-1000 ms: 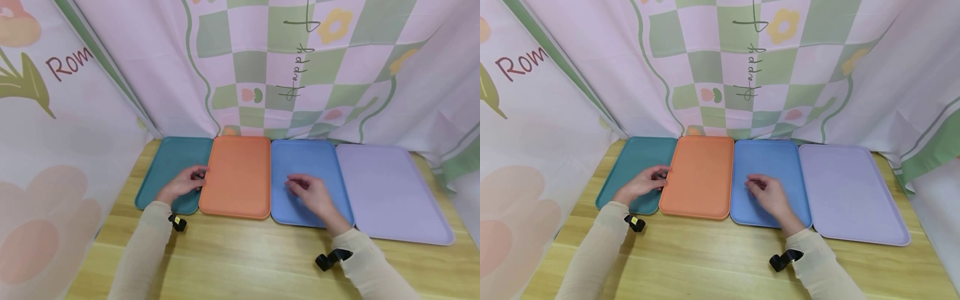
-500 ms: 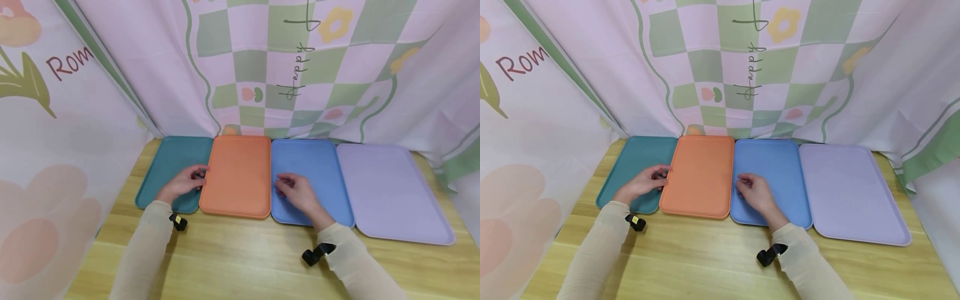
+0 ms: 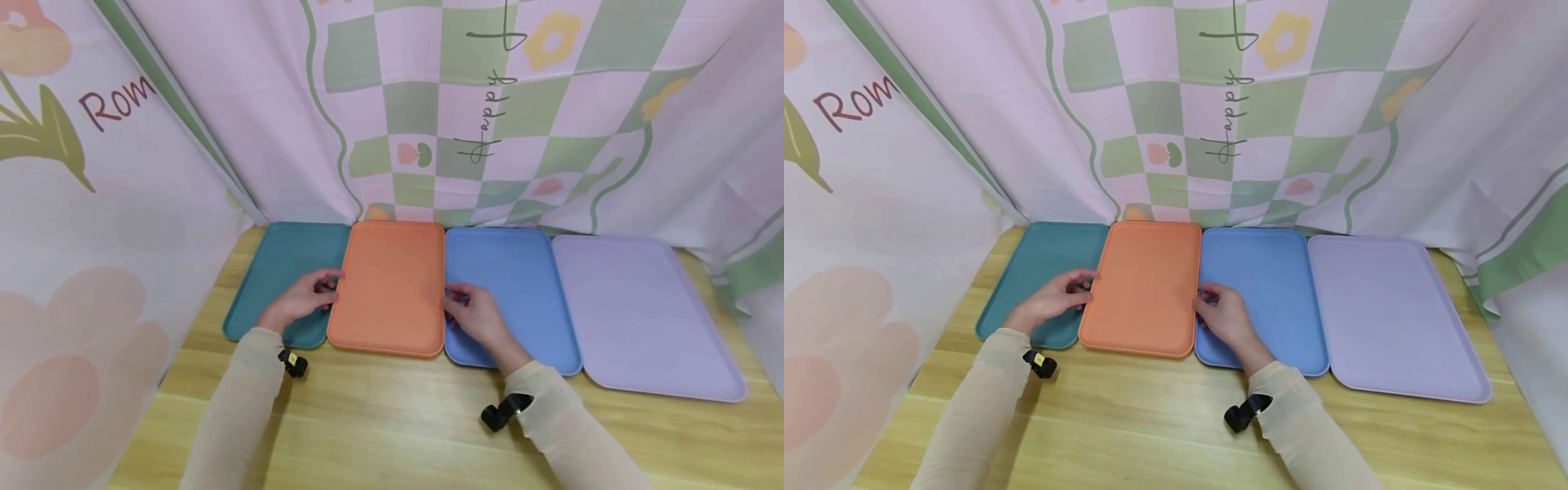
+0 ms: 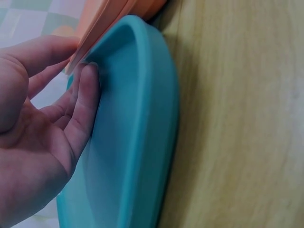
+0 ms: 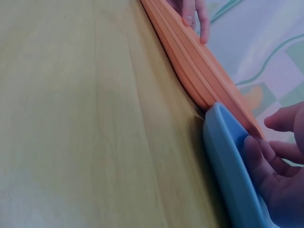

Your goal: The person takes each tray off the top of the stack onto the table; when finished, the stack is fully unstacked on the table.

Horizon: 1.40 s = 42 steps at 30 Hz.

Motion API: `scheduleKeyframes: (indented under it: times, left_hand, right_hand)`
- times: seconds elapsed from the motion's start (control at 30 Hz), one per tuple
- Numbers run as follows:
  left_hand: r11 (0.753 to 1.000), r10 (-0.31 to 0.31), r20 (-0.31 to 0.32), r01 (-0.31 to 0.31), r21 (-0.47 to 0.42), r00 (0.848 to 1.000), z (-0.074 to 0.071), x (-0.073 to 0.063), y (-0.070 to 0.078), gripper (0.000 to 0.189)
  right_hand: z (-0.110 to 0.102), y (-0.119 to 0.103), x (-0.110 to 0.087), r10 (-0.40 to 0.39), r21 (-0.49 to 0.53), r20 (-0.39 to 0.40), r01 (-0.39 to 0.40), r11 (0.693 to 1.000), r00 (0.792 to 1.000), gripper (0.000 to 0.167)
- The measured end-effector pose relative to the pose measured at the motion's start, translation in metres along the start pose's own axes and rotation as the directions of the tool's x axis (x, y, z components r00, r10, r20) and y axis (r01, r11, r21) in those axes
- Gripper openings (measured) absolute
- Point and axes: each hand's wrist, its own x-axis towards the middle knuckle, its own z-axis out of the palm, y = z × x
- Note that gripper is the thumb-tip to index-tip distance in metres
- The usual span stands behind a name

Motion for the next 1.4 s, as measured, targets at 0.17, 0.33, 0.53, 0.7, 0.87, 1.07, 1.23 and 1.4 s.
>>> scheduleKeyframes:
  times: [0.17, 0.33, 0.53, 0.7, 0.87, 1.07, 1.23, 1.4]
  left_hand:
    - [1.0, -0.001, 0.007, 0.001, -0.008, 1.0, 0.0, 0.0, 0.001, 0.054]
    - [1.0, 0.006, 0.006, -0.006, -0.002, 1.0, 0.0, -0.001, 0.003, 0.054]
    - [1.0, 0.012, 0.007, -0.012, 0.001, 1.0, 0.0, 0.0, 0.002, 0.056]
    - [1.0, 0.01, 0.004, -0.01, 0.004, 1.0, 0.0, 0.0, 0.002, 0.058]
    - [1.0, 0.002, 0.007, -0.002, 0.007, 1.0, 0.0, 0.001, 0.001, 0.06]
    - [1.0, 0.0, 0.01, 0.0, -0.001, 1.0, -0.001, 0.0, 0.001, 0.064]
    - [1.0, 0.005, 0.018, -0.005, -0.011, 1.0, -0.001, 0.001, 0.001, 0.065]
    - [1.0, 0.002, 0.016, -0.002, -0.012, 1.0, 0.0, 0.002, 0.002, 0.064]
  right_hand:
    - [0.004, 0.002, 0.002, 0.025, -0.01, -0.017, -0.026, 1.0, 1.0, 0.042]
    - [0.007, 0.0, 0.005, 0.013, -0.125, -0.043, -0.018, 0.992, 0.999, 0.041]
    - [0.012, -0.004, 0.006, 0.006, -0.177, -0.096, -0.023, 0.984, 0.995, 0.034]
    - [0.017, -0.006, 0.005, -0.011, -0.162, -0.173, -0.018, 0.987, 0.985, 0.03]
    - [0.02, -0.005, 0.005, -0.007, -0.125, -0.207, -0.02, 0.992, 0.978, 0.028]
    - [0.021, -0.005, 0.005, 0.007, -0.08, -0.224, -0.025, 0.996, 0.975, 0.028]
    - [0.019, -0.009, 0.003, 0.008, -0.067, -0.23, -0.025, 0.997, 0.973, 0.031]
    - [0.015, -0.012, 0.0, -0.006, -0.072, -0.218, -0.01, 0.997, 0.976, 0.036]
